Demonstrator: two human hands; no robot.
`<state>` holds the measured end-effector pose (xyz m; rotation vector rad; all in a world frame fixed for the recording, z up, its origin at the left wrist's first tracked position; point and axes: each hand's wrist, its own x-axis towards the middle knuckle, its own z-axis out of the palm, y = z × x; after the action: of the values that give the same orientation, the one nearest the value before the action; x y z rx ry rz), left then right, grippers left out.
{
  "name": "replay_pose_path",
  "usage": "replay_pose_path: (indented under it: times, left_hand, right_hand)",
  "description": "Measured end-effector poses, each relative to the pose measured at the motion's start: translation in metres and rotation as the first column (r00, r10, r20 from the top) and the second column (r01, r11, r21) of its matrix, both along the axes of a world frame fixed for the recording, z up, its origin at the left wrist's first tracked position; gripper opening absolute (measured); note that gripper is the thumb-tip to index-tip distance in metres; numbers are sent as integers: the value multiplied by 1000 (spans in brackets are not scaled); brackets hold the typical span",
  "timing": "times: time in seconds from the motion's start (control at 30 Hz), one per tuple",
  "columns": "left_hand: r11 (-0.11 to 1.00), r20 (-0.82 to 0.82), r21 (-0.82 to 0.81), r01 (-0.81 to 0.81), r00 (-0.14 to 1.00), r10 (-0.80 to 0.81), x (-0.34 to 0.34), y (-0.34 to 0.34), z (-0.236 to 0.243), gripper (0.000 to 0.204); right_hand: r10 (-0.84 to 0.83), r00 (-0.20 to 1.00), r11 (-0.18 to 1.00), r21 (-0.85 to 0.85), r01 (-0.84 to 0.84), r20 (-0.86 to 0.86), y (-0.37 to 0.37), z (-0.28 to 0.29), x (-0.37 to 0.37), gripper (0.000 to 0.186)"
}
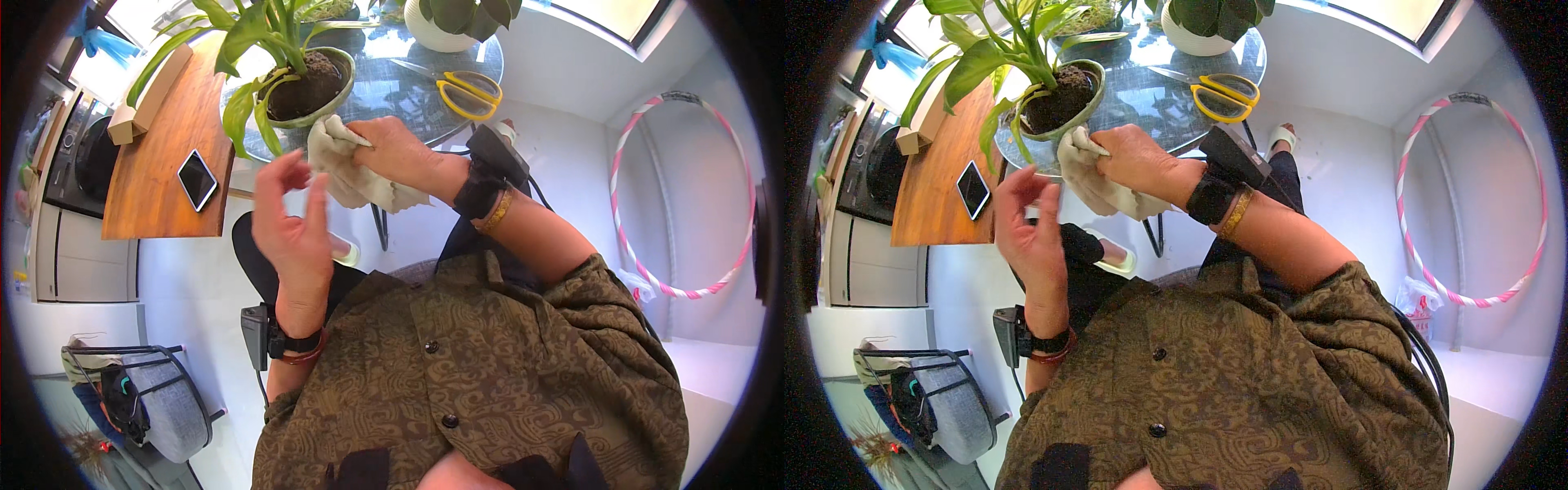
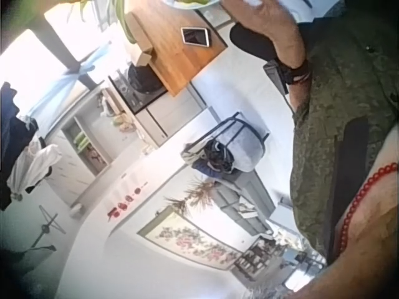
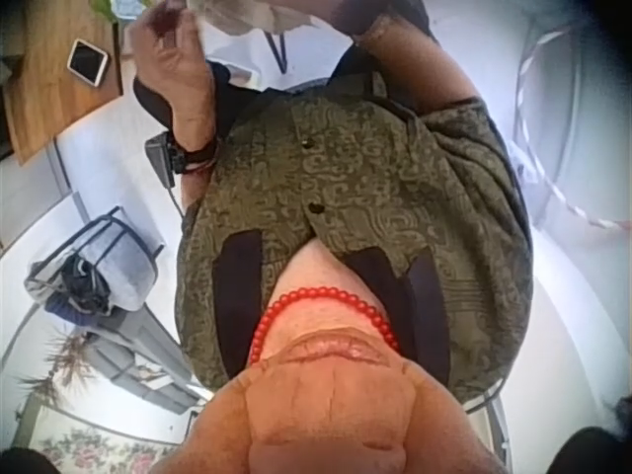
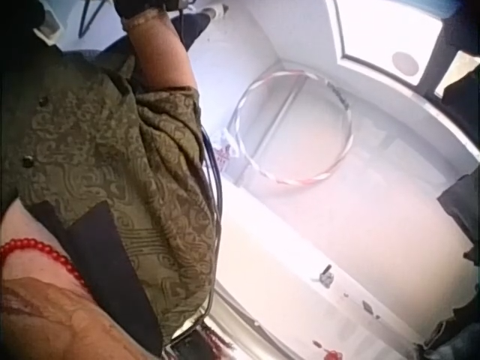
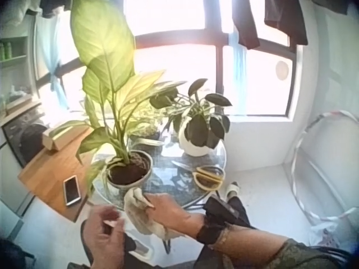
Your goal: Cleaning the leaves of a potted plant with a white cloth.
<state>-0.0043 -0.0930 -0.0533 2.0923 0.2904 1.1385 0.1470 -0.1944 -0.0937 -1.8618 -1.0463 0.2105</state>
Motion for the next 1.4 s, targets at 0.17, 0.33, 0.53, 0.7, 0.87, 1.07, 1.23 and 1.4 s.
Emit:
replay_pose_path:
  times: [0.17, 0.33, 0.53, 0.7, 0.87, 1.07, 1.23, 1.4]
  left_hand:
    - [863, -141, 179, 472, 881, -452, 18, -43, 38, 73]
    - [743, -334, 64, 667, 716, -614, 35, -60, 46, 102]
    - [734, -125, -115, 669, 724, -679, 8, -46, 6, 76]
    - [626, -517, -267, 733, 439, -735, 3, -36, 13, 52]
    - [577, -526, -417, 703, 331, -784, 15, -50, -38, 66]
    - [-200, 437, -826, 528, 374, -818, 22, -90, -52, 78]
    - [-477, 653, -745, 467, 363, -664, 32, -96, -52, 68]
    - [-503, 679, -728, 465, 390, -622, 30, -103, -53, 64]
  right_hand:
    - [58, 836, 998, -24, -54, 545, 10, -11, -1, 24]
    - [108, 873, 990, -134, -50, 475, 5, 5, -10, 25]
    - [171, 927, 975, -193, -111, 333, 3, 15, -3, 23]
    - [95, 937, 981, -193, -30, 337, 2, 10, -5, 19]
    - [123, 915, 981, -187, -53, 384, 9, 18, -13, 23]
    - [83, 936, 977, -214, -8, 341, 11, 15, -18, 26]
    - [47, 979, 968, -251, 4, 198, 10, 30, -12, 30]
    - [-11, 991, 976, -213, 40, 135, 14, 24, -7, 32]
